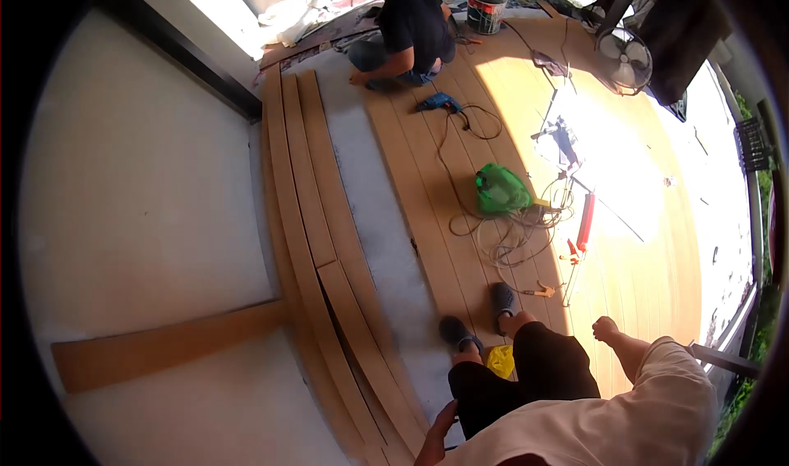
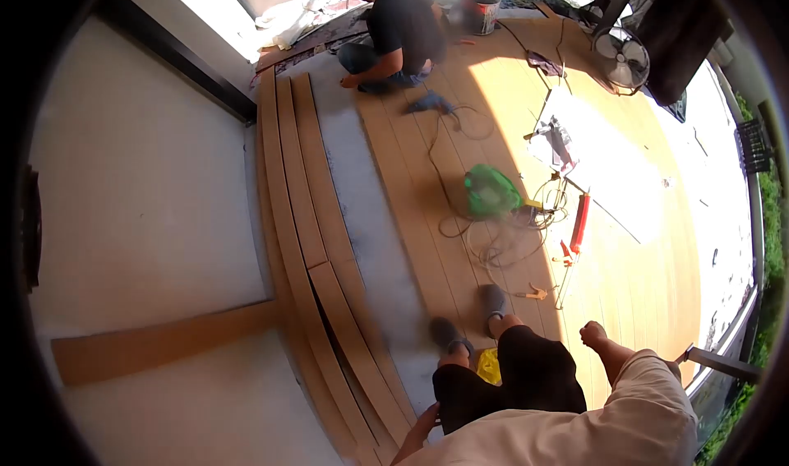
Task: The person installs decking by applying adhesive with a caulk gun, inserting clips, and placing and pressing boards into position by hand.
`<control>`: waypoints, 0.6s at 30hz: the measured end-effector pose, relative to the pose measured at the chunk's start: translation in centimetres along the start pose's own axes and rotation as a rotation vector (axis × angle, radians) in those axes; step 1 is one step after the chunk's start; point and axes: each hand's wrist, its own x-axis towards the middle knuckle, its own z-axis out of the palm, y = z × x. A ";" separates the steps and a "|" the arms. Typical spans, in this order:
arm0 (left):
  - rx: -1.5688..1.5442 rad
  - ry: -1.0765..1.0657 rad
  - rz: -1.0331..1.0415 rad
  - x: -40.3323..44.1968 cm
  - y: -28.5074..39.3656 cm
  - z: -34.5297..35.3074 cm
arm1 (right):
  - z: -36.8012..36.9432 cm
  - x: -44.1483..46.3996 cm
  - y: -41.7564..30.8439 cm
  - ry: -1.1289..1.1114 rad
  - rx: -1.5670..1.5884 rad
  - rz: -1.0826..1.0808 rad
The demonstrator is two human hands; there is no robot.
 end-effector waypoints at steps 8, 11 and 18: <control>-0.099 0.072 0.144 -14.4 -0.5 0.5 | 1.2 -18.0 -18.2 0.179 -0.100 -0.494; -0.151 0.162 0.255 -16.1 -2.7 1.7 | -2.5 -15.2 -21.3 -0.204 0.157 -0.386; -0.457 0.218 0.240 -11.7 -10.6 15.1 | -12.1 -5.9 -23.7 -0.117 -0.064 -0.884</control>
